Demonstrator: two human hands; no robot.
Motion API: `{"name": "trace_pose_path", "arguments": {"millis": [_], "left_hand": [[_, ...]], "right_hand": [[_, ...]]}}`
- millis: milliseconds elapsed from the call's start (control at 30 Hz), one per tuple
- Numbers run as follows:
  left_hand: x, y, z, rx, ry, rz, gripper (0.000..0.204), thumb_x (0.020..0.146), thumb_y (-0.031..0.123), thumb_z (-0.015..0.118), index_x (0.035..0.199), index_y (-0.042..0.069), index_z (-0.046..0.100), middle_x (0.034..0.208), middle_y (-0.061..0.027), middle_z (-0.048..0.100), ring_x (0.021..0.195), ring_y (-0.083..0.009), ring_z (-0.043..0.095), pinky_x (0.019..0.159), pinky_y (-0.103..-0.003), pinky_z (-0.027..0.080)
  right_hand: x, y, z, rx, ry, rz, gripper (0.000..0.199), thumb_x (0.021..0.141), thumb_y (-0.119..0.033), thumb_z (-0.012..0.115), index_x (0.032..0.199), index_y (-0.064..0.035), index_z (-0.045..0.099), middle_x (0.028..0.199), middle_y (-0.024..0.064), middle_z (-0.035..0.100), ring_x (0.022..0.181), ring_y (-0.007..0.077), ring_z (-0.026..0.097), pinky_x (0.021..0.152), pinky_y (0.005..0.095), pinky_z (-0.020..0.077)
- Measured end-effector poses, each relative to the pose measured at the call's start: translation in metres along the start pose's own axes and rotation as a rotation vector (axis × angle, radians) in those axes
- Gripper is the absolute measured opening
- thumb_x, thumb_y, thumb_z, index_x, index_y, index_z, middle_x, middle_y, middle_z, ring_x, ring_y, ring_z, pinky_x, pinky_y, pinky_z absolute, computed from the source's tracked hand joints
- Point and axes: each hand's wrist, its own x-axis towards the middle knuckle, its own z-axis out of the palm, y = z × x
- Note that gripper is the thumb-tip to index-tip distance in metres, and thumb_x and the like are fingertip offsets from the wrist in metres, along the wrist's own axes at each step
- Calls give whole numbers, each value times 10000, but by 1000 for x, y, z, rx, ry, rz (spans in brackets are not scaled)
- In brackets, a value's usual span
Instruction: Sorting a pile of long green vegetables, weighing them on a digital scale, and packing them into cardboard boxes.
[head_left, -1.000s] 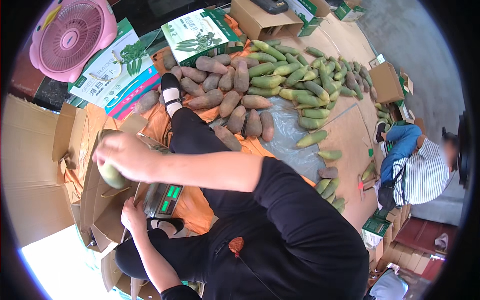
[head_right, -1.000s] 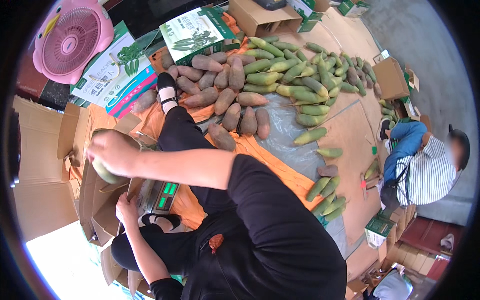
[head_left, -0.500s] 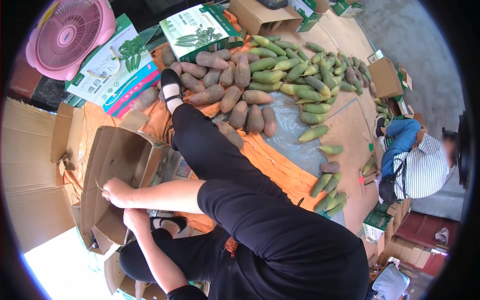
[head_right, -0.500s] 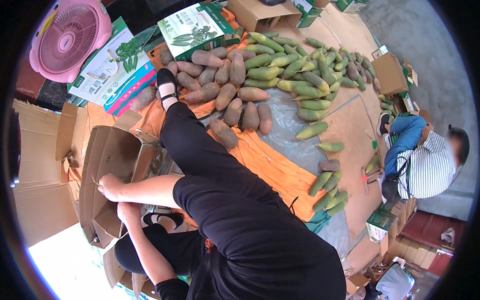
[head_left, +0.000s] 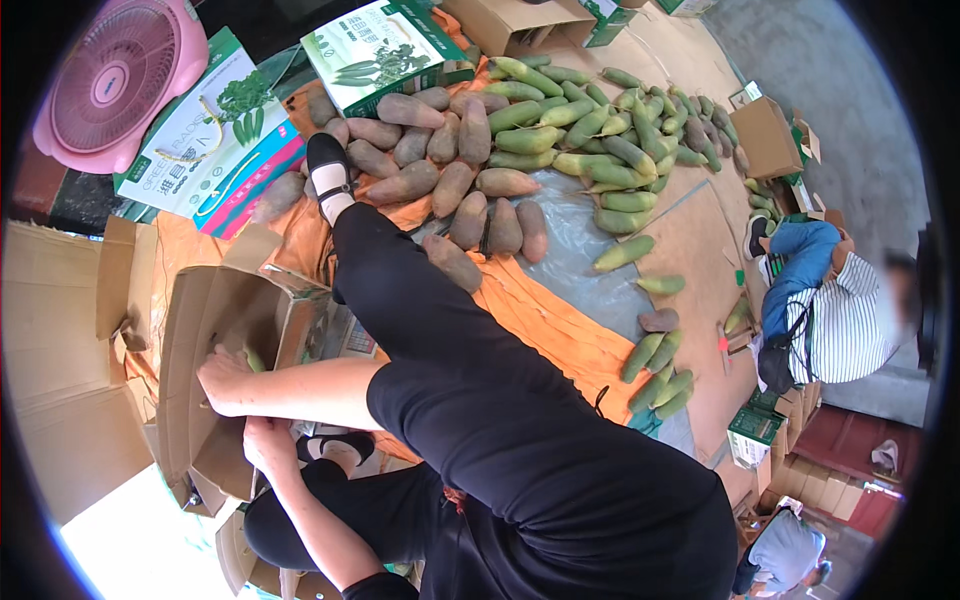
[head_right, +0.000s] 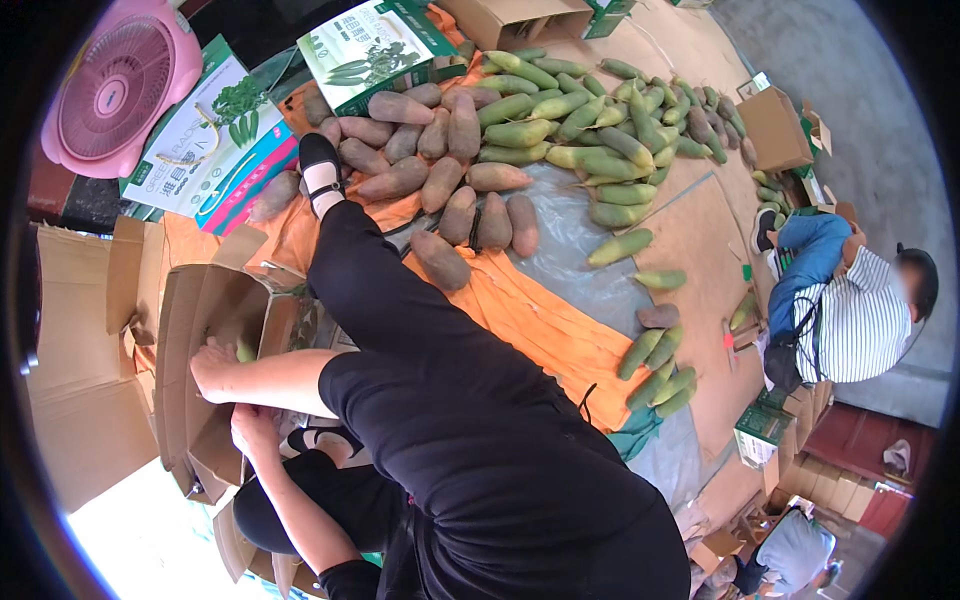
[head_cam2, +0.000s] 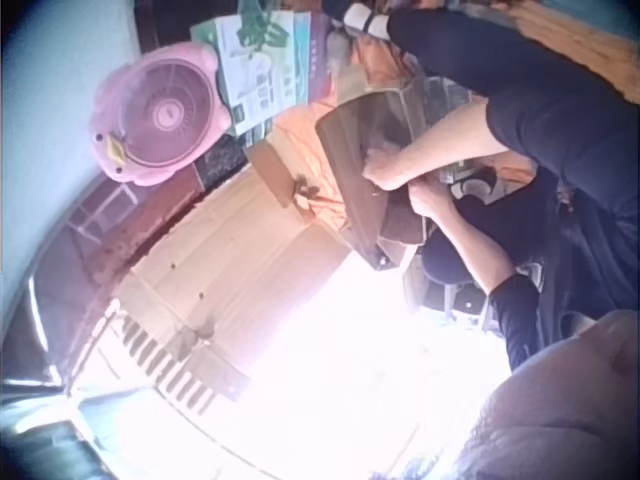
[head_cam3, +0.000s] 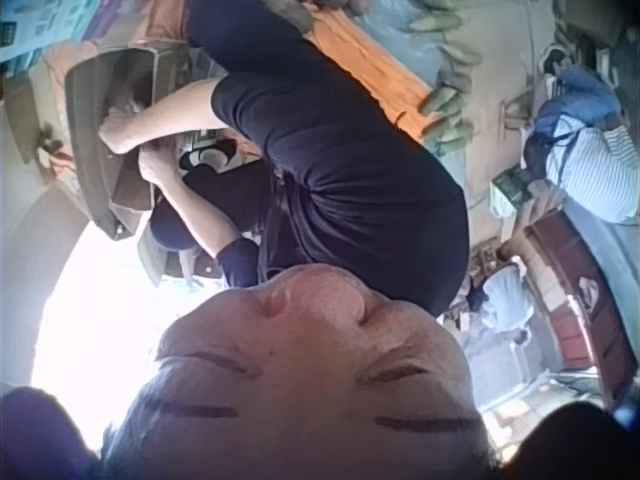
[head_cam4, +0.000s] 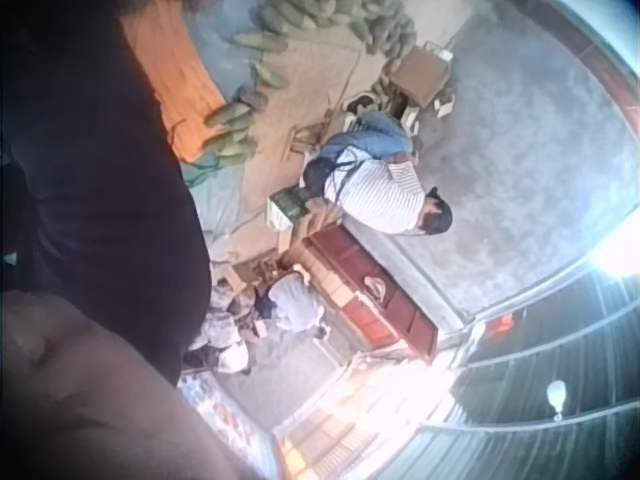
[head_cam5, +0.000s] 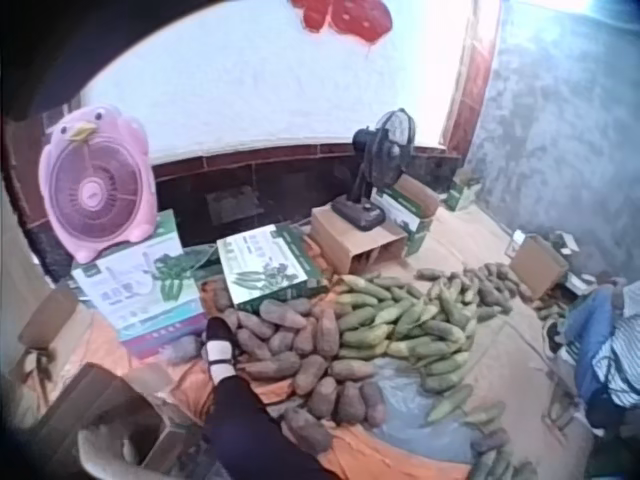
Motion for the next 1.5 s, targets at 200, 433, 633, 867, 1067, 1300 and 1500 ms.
{"name": "trace_pose_path", "arguments": {"millis": [200,433,633,867,1067,1300,1500], "left_hand": [[2,-1,-3,-53,-50,67,251,746,172,690,951,32,656,864,-146,656,801,-344,628,700,-423,483],[1,0,0,16,-51,106,281,761,186,676,998,40,640,903,-165,639,836,-365,614,712,-432,478],[-2,3,-3,11,-65,123,233,760,178,672,953,50,641,880,-166,638,814,-365,612,697,-434,469],[-8,-3,-22,0,-16,57,204,762,172,651,922,47,640,809,-171,636,758,-352,619,670,-419,471],[7,30,23,-143,-84,166,191,768,156,640,913,31,635,777,-162,636,720,-320,624,665,-394,474],[-2,-4,-7,-93,-51,87,182,753,113,653,908,21,631,768,-161,633,712,-301,623,672,-381,474],[2,10,-3,-123,-80,54,172,750,84,645,903,8,626,768,-164,628,716,-302,621,674,-371,470]], "right_hand": [[-4,-22,-82,150,-129,-213,92,765,-138,636,784,-61,682,825,134,649,911,322,575,764,444,454],[-42,25,-233,436,373,-512,103,793,-107,609,831,-24,657,811,132,638,784,270,615,725,368,484],[-109,222,-274,388,607,138,106,840,-78,613,905,-9,659,869,71,663,809,127,608,740,262,482],[-260,457,-241,-5,851,971,121,731,-106,653,834,-51,684,739,104,674,664,198,625,649,327,498],[-468,614,-286,-19,769,1212,168,790,-161,621,948,-104,630,805,31,624,690,197,603,617,385,465],[-387,532,-296,826,1097,1434,331,840,-247,642,1124,-122,527,1009,53,533,870,225,539,728,466,432],[-401,549,-317,912,1321,1470,390,805,-263,702,1115,-104,525,982,64,519,836,240,527,708,497,443]]}}
